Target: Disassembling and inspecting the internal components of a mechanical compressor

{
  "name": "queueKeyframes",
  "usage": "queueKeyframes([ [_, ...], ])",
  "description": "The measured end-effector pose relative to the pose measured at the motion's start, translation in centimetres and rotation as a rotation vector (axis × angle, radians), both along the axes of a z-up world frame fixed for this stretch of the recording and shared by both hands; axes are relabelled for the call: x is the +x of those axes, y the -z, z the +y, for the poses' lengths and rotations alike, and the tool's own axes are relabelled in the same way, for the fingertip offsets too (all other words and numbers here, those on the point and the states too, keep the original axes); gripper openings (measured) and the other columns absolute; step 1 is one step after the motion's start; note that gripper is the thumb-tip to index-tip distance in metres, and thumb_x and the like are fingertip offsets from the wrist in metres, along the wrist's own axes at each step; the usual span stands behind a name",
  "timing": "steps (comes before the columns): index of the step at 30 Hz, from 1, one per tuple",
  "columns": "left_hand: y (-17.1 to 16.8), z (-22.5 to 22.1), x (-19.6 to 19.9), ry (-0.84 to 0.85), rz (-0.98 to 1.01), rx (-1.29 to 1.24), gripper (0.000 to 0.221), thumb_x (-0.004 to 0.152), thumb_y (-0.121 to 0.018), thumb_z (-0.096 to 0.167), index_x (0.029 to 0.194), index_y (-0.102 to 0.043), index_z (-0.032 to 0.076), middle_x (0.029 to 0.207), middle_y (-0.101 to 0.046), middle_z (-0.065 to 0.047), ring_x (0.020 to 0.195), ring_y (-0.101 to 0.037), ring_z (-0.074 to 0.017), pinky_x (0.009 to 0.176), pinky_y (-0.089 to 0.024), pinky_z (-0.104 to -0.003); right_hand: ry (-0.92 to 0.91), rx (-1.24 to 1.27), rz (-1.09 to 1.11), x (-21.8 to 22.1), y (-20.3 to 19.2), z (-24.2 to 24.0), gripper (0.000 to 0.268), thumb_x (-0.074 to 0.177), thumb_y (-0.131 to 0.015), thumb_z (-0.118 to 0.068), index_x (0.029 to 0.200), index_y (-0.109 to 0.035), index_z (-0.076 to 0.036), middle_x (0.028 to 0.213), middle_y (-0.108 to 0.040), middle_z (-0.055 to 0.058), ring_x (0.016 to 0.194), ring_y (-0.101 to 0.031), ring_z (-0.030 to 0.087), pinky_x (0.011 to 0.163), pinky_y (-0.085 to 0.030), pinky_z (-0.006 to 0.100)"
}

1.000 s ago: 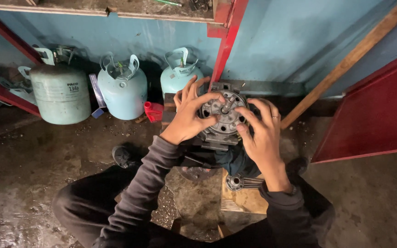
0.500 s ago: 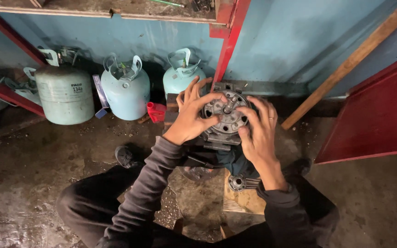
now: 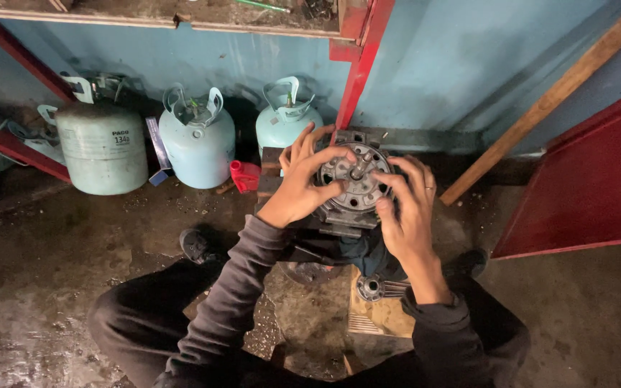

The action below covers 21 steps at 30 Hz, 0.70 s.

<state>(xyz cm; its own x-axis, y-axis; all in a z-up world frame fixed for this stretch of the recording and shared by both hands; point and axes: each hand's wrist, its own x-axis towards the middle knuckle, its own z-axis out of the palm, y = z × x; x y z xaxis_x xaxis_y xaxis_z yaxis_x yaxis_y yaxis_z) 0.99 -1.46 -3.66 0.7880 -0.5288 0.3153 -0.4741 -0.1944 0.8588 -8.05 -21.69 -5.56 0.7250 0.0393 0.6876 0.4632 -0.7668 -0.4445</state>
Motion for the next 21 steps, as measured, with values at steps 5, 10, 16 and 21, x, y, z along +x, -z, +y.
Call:
queueKeyframes([
  [5, 0.4, 0.1, 0.3, 0.058, 0.073, -0.074, 0.043, 0.084, -0.072, 0.036, 0.126, -0.064, 0.032, 0.160, -0.035, -0.009, 0.157, -0.007, -0.0400, 0.113, 0.009, -0.070, -0.053, 0.166, 0.054, 0.4, 0.0, 0.1, 0.058, 0.109, -0.027, -0.053, 0.127, -0.064, -0.012, 0.139, -0.053, 0.014, 0.135, -0.044, 0.039, 0.116, -0.029, 0.055],
  [10, -0.5, 0.5, 0.4, 0.088, 0.068, -0.054, 0.043, 0.087, -0.072, 0.038, 0.127, -0.064, 0.028, 0.160, -0.034, -0.011, 0.157, -0.006, -0.0408, 0.114, 0.013, -0.067, -0.081, 0.154, 0.037, 0.3, -1.0, 0.1, 0.058, 0.111, -0.025, -0.049, 0.126, -0.066, -0.011, 0.136, -0.055, 0.017, 0.131, -0.048, 0.040, 0.114, -0.032, 0.053],
  [16, -0.4, 0.4, 0.5, 0.124, 0.115, -0.065, 0.043, 0.088, -0.074, 0.038, 0.128, -0.062, 0.028, 0.160, -0.034, -0.011, 0.157, -0.004, -0.0384, 0.114, 0.013, -0.067, -0.102, 0.169, 0.062, 0.4, -1.5, -0.2, 0.056, 0.111, -0.026, -0.047, 0.123, -0.067, -0.010, 0.133, -0.057, 0.018, 0.128, -0.051, 0.042, 0.111, -0.036, 0.055],
  [21, -0.5, 0.8, 0.4, 0.157, 0.144, -0.094, 0.040, 0.091, -0.071, 0.040, 0.129, -0.062, 0.027, 0.161, -0.032, -0.011, 0.158, -0.004, -0.0373, 0.116, 0.013, -0.065, -0.131, 0.204, 0.030, 0.3, -2.2, 0.0, 0.057, 0.112, -0.027, -0.046, 0.122, -0.066, -0.006, 0.128, -0.059, 0.021, 0.123, -0.054, 0.042, 0.109, -0.039, 0.054],
])
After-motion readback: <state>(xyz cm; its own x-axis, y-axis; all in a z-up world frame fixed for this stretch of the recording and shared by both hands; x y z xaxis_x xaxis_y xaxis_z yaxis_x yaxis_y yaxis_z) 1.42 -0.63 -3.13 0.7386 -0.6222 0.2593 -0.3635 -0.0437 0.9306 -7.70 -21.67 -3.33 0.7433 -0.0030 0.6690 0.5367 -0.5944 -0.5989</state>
